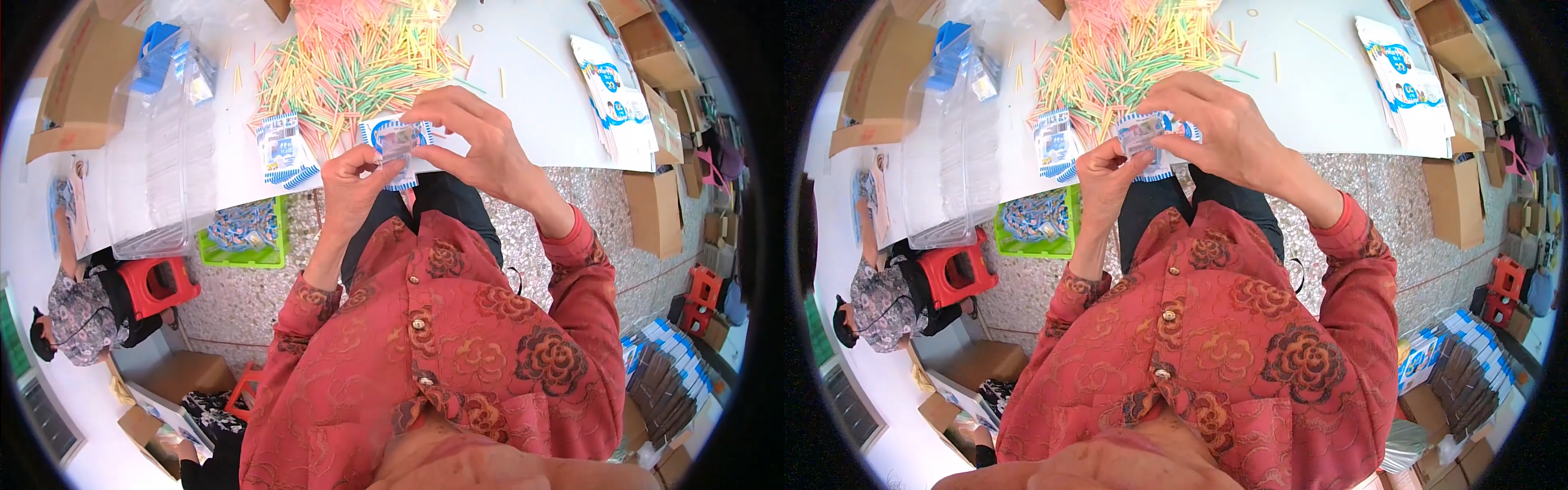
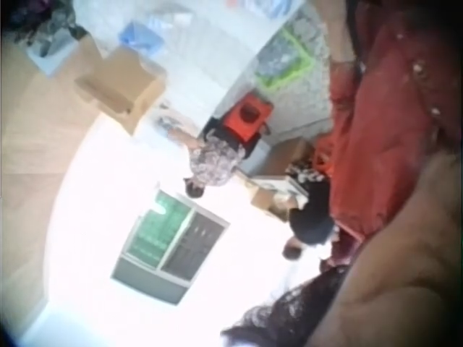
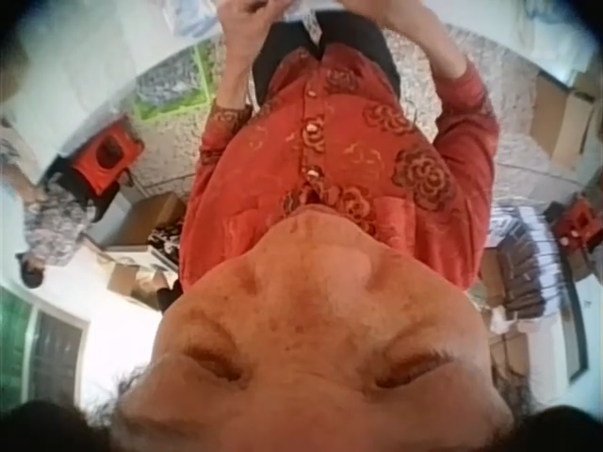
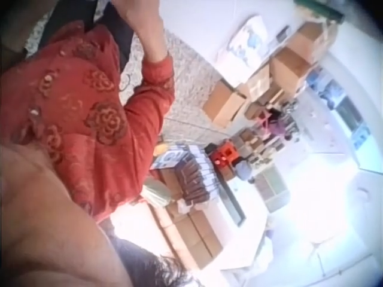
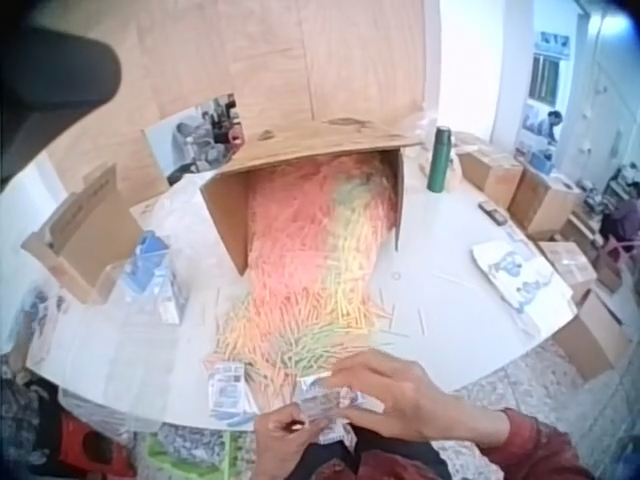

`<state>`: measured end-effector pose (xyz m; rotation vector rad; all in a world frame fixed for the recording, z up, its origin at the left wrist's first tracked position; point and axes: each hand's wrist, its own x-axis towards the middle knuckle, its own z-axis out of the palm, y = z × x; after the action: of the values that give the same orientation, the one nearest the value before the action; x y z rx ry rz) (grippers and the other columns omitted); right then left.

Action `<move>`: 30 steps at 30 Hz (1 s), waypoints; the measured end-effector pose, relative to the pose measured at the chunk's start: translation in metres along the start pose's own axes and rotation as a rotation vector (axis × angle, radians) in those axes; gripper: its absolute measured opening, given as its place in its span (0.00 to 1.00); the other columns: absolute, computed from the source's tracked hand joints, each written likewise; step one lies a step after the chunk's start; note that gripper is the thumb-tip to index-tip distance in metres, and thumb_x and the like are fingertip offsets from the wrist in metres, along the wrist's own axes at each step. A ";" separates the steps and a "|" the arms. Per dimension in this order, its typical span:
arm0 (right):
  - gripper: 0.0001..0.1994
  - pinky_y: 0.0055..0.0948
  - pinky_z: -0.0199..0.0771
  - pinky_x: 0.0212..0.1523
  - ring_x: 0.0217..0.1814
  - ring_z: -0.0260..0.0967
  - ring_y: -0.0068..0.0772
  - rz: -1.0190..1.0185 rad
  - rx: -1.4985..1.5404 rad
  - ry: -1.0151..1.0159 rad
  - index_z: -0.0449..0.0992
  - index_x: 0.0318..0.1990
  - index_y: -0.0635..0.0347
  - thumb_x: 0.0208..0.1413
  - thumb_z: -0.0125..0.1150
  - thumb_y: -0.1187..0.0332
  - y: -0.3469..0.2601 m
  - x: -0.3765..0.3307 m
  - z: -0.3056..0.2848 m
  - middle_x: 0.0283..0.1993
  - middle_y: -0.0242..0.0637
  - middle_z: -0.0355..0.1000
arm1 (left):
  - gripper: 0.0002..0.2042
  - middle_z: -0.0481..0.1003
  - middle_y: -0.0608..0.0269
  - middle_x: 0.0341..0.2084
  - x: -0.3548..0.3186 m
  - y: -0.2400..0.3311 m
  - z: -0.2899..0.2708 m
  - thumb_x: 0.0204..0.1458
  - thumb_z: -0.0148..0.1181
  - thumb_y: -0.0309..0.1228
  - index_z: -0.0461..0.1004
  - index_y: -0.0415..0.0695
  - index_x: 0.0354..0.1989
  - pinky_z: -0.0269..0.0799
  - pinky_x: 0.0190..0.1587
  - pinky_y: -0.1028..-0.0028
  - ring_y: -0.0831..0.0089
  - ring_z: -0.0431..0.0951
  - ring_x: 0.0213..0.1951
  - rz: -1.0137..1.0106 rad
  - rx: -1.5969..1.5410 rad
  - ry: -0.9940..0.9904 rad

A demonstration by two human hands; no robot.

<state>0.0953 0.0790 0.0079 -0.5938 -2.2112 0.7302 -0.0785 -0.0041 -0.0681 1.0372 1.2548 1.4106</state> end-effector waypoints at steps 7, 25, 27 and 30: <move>0.11 0.28 0.75 0.34 0.39 0.72 0.32 -0.216 -0.278 -0.027 0.76 0.37 0.58 0.42 0.63 0.74 -0.007 -0.013 0.005 0.39 0.34 0.71 | 0.06 0.72 0.72 0.16 -0.003 0.006 0.004 0.41 0.66 0.21 0.73 0.38 0.21 0.62 0.23 0.84 0.89 0.66 0.21 0.187 0.299 0.014; 0.07 0.20 0.69 0.32 0.29 0.69 0.22 0.322 0.111 0.061 0.76 0.37 0.64 0.50 0.60 0.74 0.058 0.003 -0.001 0.33 0.36 0.74 | 0.07 0.69 0.73 0.16 0.001 -0.019 0.008 0.41 0.67 0.22 0.72 0.38 0.20 0.60 0.22 0.82 0.87 0.65 0.20 0.102 0.080 0.008; 0.08 0.22 0.70 0.33 0.31 0.70 0.26 0.276 -0.023 -0.003 0.75 0.38 0.63 0.49 0.59 0.75 0.089 0.005 0.005 0.35 0.37 0.74 | 0.06 0.69 0.75 0.18 0.000 -0.023 -0.002 0.43 0.66 0.21 0.73 0.38 0.21 0.58 0.23 0.84 0.89 0.64 0.22 0.041 0.046 -0.010; 0.11 0.28 0.72 0.34 0.36 0.71 0.34 0.096 -0.257 -0.104 0.73 0.41 0.62 0.47 0.58 0.75 0.132 0.003 0.032 0.38 0.40 0.72 | 0.06 0.69 0.75 0.19 -0.003 -0.020 -0.007 0.44 0.65 0.21 0.73 0.38 0.22 0.58 0.23 0.86 0.90 0.63 0.23 -0.001 -0.016 0.025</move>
<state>0.0951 0.1674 -0.0952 -0.8107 -2.4064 0.5384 -0.0822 -0.0076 -0.0888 1.0105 1.2598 1.4344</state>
